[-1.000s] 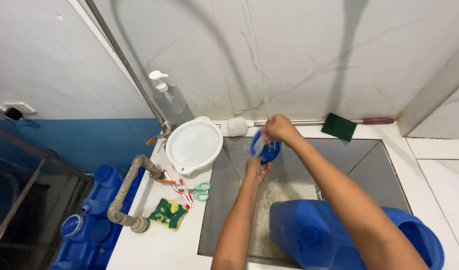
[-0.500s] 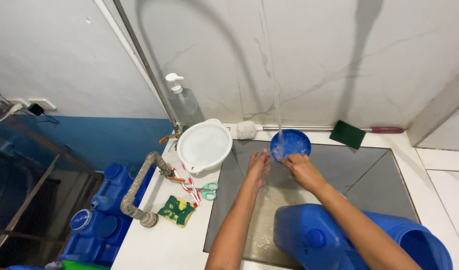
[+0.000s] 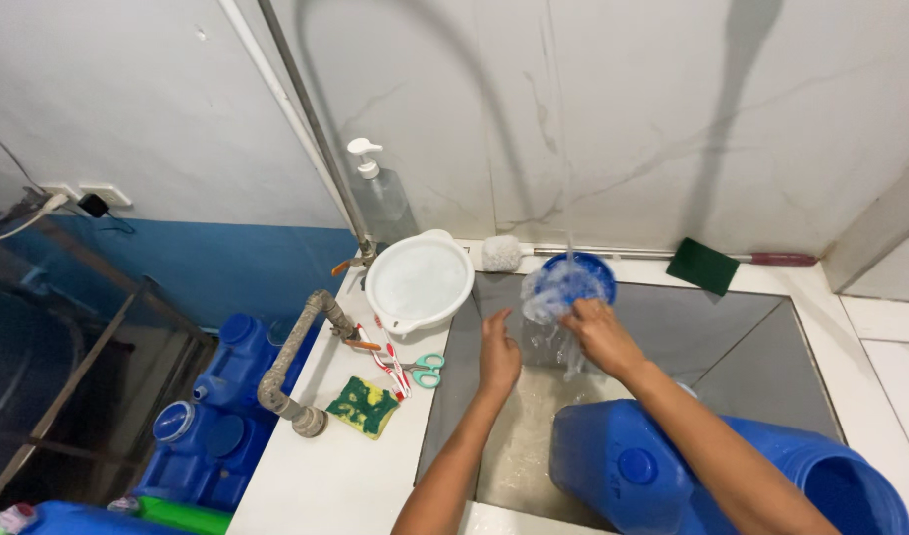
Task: The person cleans a large blue plastic water container. They use scissors to remove a seal, then scrub the exterior with a sponge and rinse it under a tap. The person also washes the container's lid with a toothbrush and rinses it before placing it back on the container.
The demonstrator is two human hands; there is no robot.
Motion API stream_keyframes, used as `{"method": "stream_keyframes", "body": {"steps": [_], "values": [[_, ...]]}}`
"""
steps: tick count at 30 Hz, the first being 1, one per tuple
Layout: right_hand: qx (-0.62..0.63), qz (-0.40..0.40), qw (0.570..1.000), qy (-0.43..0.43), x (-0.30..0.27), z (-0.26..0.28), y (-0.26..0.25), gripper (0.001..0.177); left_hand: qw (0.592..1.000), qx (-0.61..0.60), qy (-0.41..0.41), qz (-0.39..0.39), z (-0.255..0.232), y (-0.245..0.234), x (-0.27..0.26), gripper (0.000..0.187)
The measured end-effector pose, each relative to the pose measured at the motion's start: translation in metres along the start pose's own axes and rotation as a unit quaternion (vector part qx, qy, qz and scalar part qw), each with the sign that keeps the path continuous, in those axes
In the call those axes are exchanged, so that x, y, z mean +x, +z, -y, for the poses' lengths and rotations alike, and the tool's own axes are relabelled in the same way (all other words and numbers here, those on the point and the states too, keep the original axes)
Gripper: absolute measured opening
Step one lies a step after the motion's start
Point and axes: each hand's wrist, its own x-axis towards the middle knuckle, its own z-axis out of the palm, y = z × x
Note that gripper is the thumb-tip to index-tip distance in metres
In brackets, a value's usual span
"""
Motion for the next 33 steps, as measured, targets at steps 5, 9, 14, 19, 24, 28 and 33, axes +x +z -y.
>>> {"method": "stream_keyframes", "body": {"steps": [5,9,14,19,24,28,33], "values": [[-0.003,0.028,0.995,-0.098,0.006,0.007,-0.017,0.033,0.888,0.278,0.366,0.011,-0.057,-0.035,0.005,0.042],[0.119,0.018,0.992,-0.044,0.028,-0.015,-0.025,0.027,0.918,0.219,0.315,0.105,-0.027,-0.022,0.016,0.019],[0.392,0.135,0.808,0.420,0.101,-0.073,0.000,0.025,0.970,-0.076,-0.118,0.201,0.031,0.050,0.050,0.023],[0.420,0.137,0.791,0.424,0.121,-0.082,-0.005,0.020,0.792,-0.408,-0.362,0.274,0.039,0.070,0.085,0.023],[0.417,0.133,0.792,0.426,0.127,-0.069,-0.030,0.018,0.835,-0.334,-0.352,0.259,0.015,0.086,0.098,0.028],[0.386,0.135,0.811,0.418,0.129,-0.060,-0.045,0.018,0.955,-0.109,-0.126,0.244,0.022,0.103,0.100,0.026],[0.358,0.112,0.827,0.419,0.128,-0.054,-0.056,0.013,0.869,0.318,0.310,0.219,0.001,0.057,0.039,0.020]]}}
